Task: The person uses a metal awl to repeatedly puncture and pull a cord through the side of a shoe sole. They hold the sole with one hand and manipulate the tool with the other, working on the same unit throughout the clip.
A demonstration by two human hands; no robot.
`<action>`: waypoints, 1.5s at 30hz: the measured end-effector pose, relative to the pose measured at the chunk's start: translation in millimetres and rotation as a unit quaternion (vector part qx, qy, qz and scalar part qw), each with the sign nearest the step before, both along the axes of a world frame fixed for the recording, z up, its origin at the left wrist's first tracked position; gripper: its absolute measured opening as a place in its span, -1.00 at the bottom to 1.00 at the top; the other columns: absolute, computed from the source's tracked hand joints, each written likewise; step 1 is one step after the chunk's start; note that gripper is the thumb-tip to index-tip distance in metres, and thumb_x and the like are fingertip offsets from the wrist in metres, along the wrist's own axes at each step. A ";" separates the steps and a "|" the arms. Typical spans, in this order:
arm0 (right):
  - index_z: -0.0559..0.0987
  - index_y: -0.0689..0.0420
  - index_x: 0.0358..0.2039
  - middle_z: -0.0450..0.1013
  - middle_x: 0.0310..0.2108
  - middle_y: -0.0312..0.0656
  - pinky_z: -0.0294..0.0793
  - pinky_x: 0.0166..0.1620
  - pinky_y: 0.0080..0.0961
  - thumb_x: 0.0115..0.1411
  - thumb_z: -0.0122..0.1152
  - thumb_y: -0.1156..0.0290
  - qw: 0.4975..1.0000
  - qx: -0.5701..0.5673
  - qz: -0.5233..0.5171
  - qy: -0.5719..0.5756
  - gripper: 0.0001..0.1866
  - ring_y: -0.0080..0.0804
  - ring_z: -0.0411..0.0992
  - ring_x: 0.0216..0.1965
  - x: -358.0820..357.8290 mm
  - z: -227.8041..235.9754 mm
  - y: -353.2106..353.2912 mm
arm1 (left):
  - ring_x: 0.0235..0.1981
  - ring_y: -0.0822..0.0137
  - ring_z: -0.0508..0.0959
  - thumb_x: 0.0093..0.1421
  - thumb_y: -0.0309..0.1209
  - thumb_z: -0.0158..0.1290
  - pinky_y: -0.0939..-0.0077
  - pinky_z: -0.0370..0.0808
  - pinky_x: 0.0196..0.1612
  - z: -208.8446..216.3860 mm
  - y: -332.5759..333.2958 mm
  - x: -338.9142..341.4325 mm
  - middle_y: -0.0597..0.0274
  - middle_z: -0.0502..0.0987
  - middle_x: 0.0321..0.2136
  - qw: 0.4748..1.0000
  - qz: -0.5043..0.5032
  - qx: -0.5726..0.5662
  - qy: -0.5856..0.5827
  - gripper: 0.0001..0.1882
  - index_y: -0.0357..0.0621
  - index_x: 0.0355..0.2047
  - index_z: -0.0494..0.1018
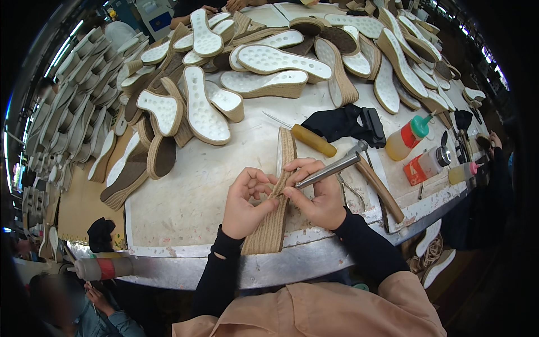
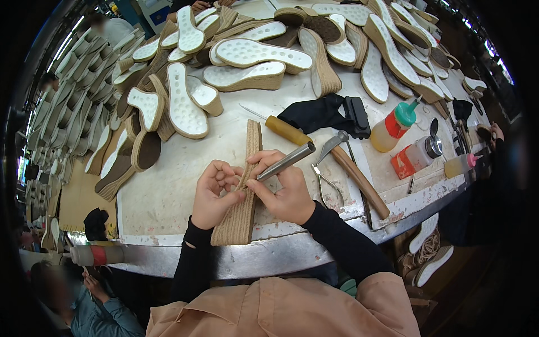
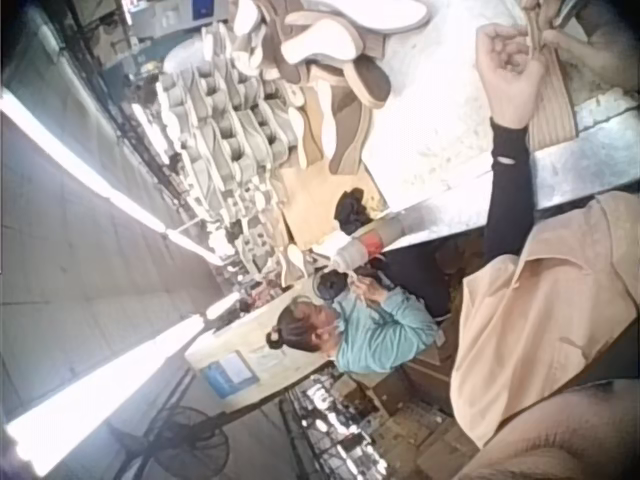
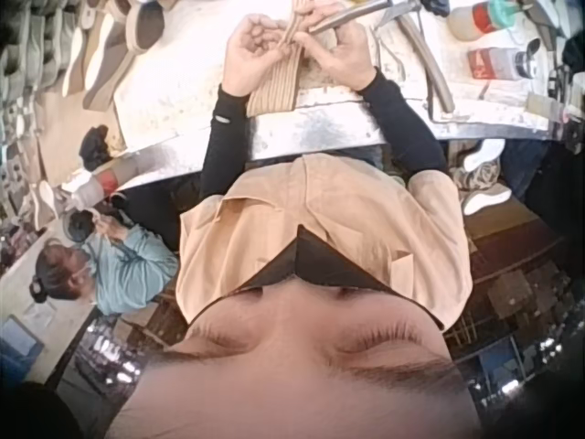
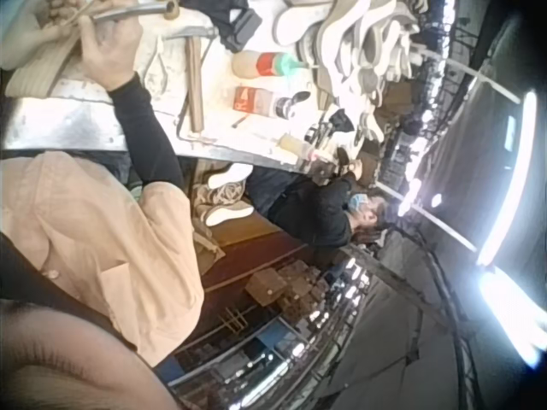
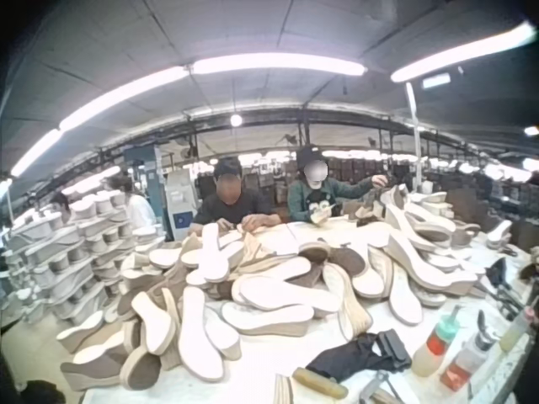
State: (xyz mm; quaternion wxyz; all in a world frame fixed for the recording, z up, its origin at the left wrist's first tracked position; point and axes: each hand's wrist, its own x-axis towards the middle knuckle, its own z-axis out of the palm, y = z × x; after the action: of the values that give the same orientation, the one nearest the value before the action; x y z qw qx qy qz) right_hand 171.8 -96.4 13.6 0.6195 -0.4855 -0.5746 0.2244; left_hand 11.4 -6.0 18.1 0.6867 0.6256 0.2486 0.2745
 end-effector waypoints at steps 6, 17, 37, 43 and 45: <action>0.33 0.17 -0.27 0.40 -0.24 -0.09 0.32 0.01 -0.41 0.01 0.24 0.69 1.000 0.003 0.015 0.021 -0.68 -0.35 0.38 -0.07 7.8 1.0 1.8 | -0.29 0.56 0.44 -0.11 -0.70 0.14 0.69 0.29 -0.22 0.0 -0.6 0.6 0.25 0.46 -0.20 1.000 0.000 0.014 -0.005 -0.54 -0.12 -0.21 0.25; 0.32 0.17 -0.27 0.38 -0.24 -0.10 0.30 0.02 -0.41 0.01 0.25 0.68 0.999 -0.019 0.033 0.019 -0.67 -0.36 0.35 -0.02 7.3 0.6 -0.2 | -0.23 0.53 0.46 -0.13 -0.63 0.26 0.63 0.33 -0.13 0.0 -2.1 1.9 0.24 0.48 -0.22 0.998 0.005 0.056 0.023 -0.44 -0.19 -0.10 0.29; 0.45 0.19 -0.38 0.42 -0.24 -0.08 0.34 -0.06 -0.45 -0.04 0.30 0.59 0.999 -0.001 0.003 0.047 -0.78 -0.32 0.42 -0.14 4.5 2.5 2.1 | -0.39 0.62 0.40 -0.13 -0.61 0.23 0.73 0.27 -0.36 -5.2 -2.0 6.0 0.45 0.43 -0.36 1.000 0.014 0.006 -0.017 -0.60 -0.09 -0.30 0.32; 0.36 0.19 -0.30 0.43 -0.27 -0.12 0.27 0.04 -0.45 -0.01 0.27 0.64 0.987 0.012 0.050 0.155 -0.71 -0.38 0.37 -0.06 13.4 1.7 3.3 | -0.32 0.60 0.40 -0.11 -0.66 0.23 0.72 0.35 -0.26 -7.2 -0.1 4.7 0.36 0.44 -0.31 1.000 0.002 0.003 0.000 -0.59 -0.10 -0.31 0.29; 0.32 0.18 -0.27 0.43 -0.31 -0.14 0.25 0.06 -0.44 0.00 0.26 0.66 0.979 0.018 0.067 0.190 -0.67 -0.40 0.36 -0.04 15.4 0.5 4.2 | -0.32 0.60 0.40 -0.09 -0.65 0.23 0.72 0.36 -0.25 -8.0 0.4 3.7 0.35 0.44 -0.31 1.000 0.001 0.004 -0.003 -0.61 -0.11 -0.30 0.30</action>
State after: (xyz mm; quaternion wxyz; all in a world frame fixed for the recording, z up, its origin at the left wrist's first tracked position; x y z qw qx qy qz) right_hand 187.1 -92.2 14.1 0.7096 -0.3829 -0.4816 0.3434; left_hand 15.1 -5.7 10.1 0.6848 0.6270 0.2459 0.2784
